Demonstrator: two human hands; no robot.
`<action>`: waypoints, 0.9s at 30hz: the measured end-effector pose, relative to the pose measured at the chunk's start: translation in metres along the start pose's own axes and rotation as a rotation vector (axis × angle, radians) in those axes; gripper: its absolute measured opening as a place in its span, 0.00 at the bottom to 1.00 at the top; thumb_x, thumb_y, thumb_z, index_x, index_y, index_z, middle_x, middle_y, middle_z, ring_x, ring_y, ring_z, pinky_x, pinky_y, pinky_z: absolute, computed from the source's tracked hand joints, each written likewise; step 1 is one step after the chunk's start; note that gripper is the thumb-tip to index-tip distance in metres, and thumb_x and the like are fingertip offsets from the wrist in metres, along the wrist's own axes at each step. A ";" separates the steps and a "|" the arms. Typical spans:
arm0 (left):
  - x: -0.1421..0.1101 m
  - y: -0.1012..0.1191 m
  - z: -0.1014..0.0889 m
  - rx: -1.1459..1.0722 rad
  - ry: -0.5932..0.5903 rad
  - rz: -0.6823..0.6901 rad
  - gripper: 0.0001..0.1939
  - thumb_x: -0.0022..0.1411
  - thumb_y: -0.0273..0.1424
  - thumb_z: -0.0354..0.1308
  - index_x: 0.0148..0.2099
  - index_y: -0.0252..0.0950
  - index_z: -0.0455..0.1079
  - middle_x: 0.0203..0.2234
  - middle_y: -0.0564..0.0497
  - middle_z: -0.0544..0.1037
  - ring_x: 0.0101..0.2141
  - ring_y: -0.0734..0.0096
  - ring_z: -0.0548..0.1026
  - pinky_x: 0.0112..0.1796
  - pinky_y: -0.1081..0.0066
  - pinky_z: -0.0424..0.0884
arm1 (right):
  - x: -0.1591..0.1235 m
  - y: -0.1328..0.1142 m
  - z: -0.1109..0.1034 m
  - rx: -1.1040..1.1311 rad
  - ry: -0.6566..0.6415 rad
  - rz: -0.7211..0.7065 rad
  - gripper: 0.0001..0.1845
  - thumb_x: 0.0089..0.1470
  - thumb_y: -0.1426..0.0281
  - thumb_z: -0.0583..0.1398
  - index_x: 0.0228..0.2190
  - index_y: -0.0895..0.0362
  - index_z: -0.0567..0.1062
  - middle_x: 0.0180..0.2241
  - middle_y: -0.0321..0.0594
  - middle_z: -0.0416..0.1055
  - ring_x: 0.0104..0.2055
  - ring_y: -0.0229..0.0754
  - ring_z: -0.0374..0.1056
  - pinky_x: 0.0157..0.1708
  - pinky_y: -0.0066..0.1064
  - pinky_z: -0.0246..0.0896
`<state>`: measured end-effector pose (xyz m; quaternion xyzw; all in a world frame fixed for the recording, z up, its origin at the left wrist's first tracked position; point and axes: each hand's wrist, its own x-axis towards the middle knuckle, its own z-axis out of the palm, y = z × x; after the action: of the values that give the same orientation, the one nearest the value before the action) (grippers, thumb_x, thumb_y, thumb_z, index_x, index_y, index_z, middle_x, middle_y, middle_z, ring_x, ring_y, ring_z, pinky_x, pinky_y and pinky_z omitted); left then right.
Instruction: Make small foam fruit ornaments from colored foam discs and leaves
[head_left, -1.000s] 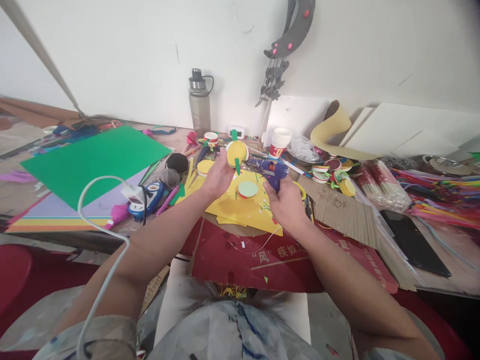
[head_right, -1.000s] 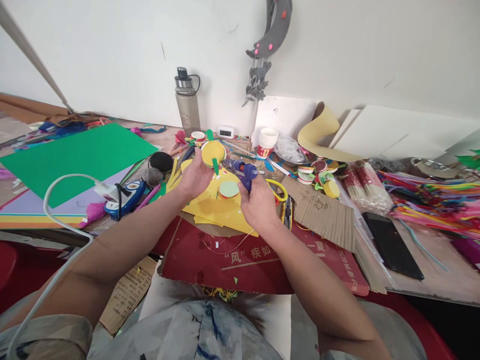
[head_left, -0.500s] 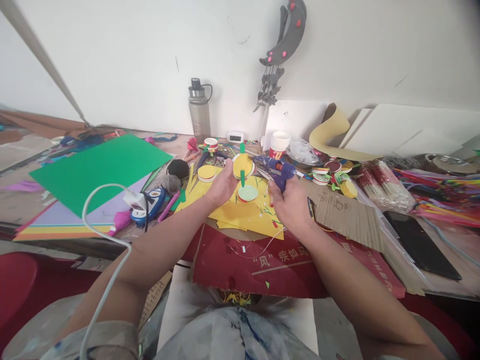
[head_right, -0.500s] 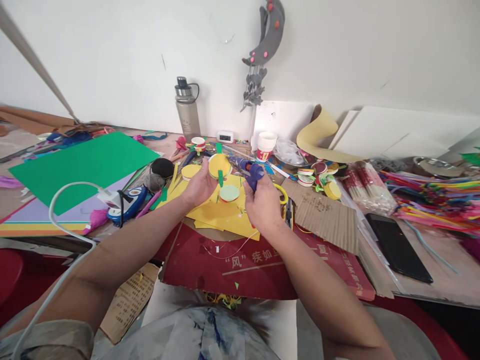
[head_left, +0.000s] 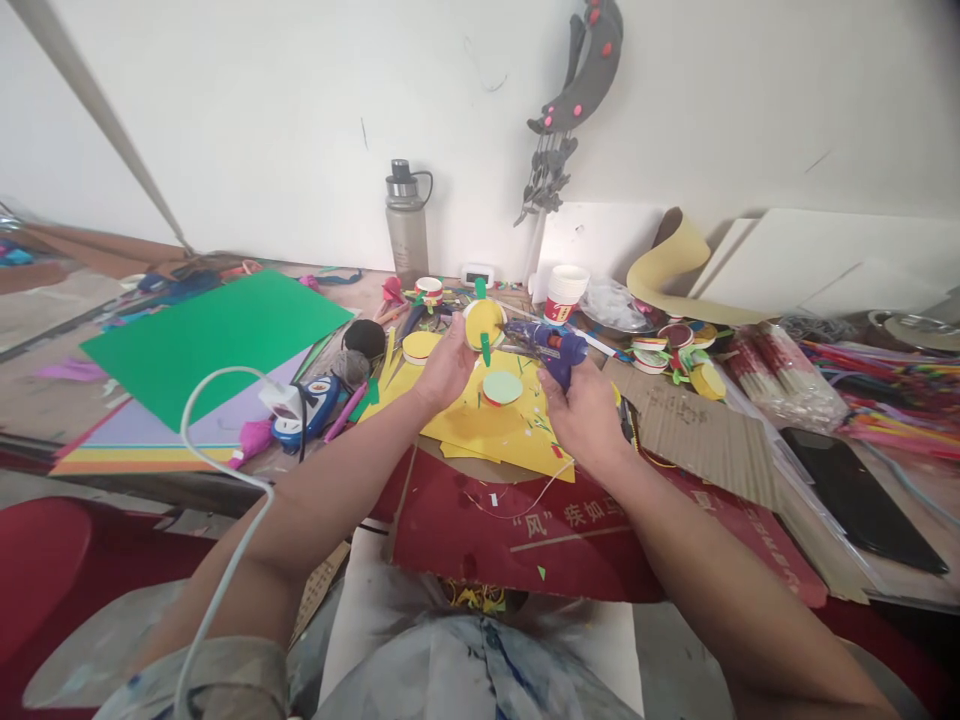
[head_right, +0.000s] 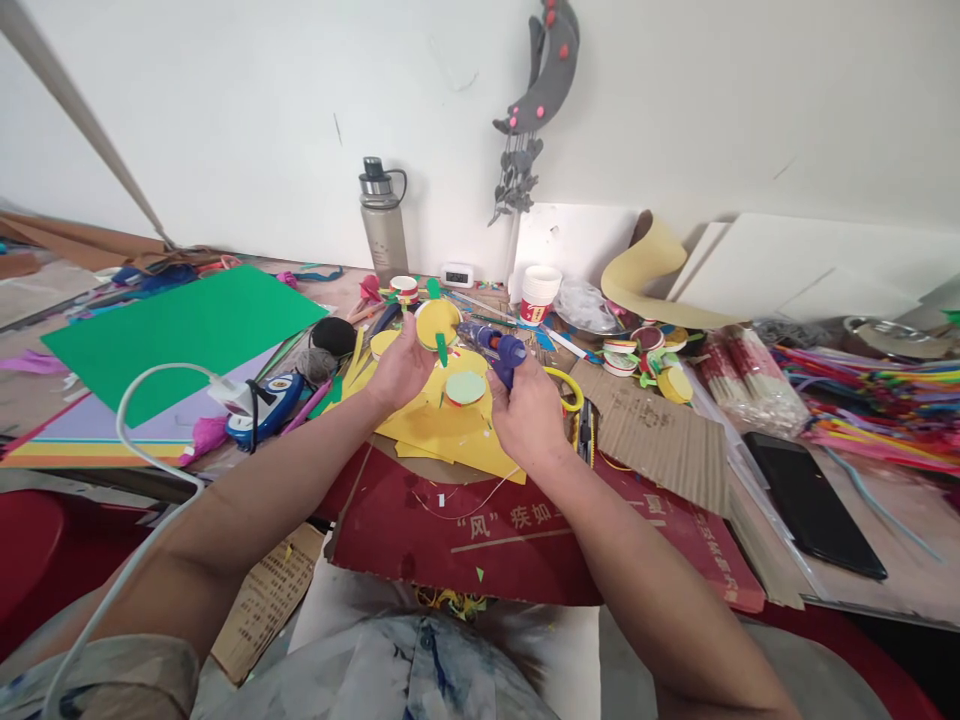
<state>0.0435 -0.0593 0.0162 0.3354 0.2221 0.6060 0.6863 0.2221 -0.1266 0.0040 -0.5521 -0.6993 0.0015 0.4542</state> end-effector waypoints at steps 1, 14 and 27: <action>0.000 0.001 0.000 -0.003 0.000 -0.002 0.25 0.76 0.46 0.51 0.65 0.38 0.73 0.54 0.44 0.83 0.59 0.65 0.78 0.59 0.68 0.70 | -0.001 0.000 0.001 -0.002 -0.002 -0.006 0.20 0.64 0.61 0.55 0.50 0.59 0.75 0.44 0.57 0.80 0.45 0.60 0.76 0.46 0.52 0.72; 0.001 -0.001 -0.003 0.003 -0.022 -0.034 0.27 0.74 0.51 0.53 0.62 0.39 0.75 0.52 0.44 0.84 0.56 0.64 0.79 0.56 0.68 0.72 | 0.000 -0.001 -0.002 0.011 -0.022 0.063 0.19 0.63 0.60 0.55 0.49 0.58 0.74 0.44 0.58 0.79 0.46 0.60 0.76 0.47 0.52 0.71; -0.002 -0.014 -0.006 0.056 -0.131 -0.095 0.26 0.72 0.51 0.56 0.57 0.38 0.78 0.49 0.45 0.85 0.58 0.59 0.79 0.60 0.65 0.71 | 0.004 -0.004 -0.007 0.057 -0.027 0.053 0.19 0.63 0.61 0.54 0.48 0.60 0.74 0.42 0.57 0.78 0.46 0.60 0.75 0.48 0.54 0.70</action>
<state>0.0484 -0.0603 0.0018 0.3826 0.2091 0.5430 0.7176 0.2235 -0.1290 0.0124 -0.5573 -0.6901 0.0408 0.4599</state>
